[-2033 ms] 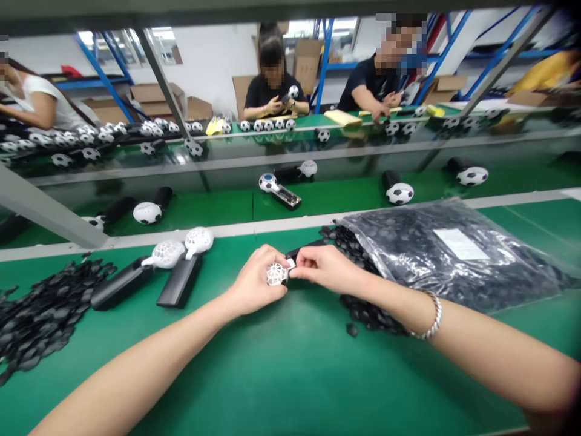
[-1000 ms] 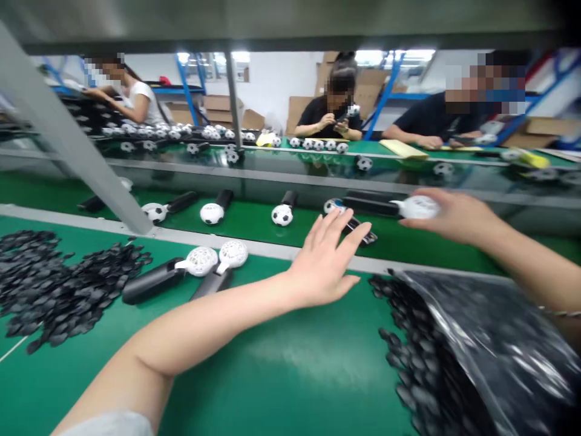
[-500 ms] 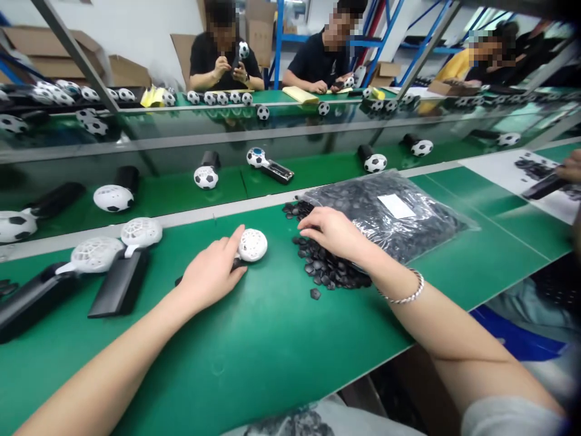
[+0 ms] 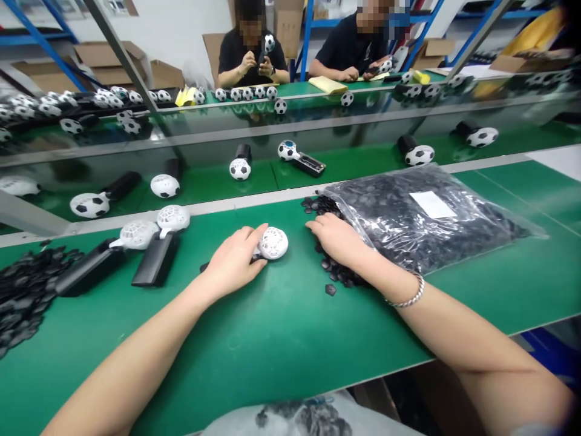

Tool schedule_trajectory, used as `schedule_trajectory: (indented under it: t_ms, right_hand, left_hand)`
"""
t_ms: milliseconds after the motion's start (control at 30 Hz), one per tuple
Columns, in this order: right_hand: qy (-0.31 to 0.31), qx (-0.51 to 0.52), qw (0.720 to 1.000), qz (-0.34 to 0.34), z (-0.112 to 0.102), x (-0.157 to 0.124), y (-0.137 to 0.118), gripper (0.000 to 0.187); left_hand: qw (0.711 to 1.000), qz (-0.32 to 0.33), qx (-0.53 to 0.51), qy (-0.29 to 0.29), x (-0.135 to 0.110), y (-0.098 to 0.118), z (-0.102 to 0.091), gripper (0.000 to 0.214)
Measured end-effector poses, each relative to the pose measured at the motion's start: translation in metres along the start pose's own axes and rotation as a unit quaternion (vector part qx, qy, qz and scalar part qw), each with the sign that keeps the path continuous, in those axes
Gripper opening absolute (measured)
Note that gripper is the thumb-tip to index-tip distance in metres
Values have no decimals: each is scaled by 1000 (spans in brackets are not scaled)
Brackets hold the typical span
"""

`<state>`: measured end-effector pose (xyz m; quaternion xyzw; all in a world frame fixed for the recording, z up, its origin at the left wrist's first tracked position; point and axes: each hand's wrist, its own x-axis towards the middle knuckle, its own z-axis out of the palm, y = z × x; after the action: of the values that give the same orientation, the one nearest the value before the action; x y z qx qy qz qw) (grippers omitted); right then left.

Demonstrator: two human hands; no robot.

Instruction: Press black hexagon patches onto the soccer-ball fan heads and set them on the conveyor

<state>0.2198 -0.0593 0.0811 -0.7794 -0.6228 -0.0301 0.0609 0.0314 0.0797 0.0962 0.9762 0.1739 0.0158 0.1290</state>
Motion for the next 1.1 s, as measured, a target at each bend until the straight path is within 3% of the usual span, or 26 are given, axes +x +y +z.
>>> schedule_trajectory:
  t_ms: [67,167,267,367,567,833,967,1100]
  right_hand:
    - [27,125,992,7,-2,-3,-3,20]
    - [56,322,945,-8,-4,-10,-18,13]
    - [55,417,907,-14,-3,-15,-36,9]
    - [55,435,898,-16,2,-15,-47,6]
    - [124,456,881,-11,15,-10,-52,3]
    - [98,491,864,48,19,-4,-51,21]
    - [78,486,869,54,21,-2,-49,35]
    - [91,492,865,45,23,-4,-51,34]
  left_hand:
    - [1000,-10,-10,0,-2,3,0,63]
    - [999,-10,-46,8,-2,3,1,67]
    - [996,5,-93,5,0,0,1,72]
    - [993,6,-116,-7,2,-1,1,71]
    - [991,6,-137,9,3,1,1,62]
    - [986,-13,-165,30,4,1,7,56]
    - [981,-21,-186,46,4,1,11,55]
    - [983,-34,-177,40,4,1,12,58]
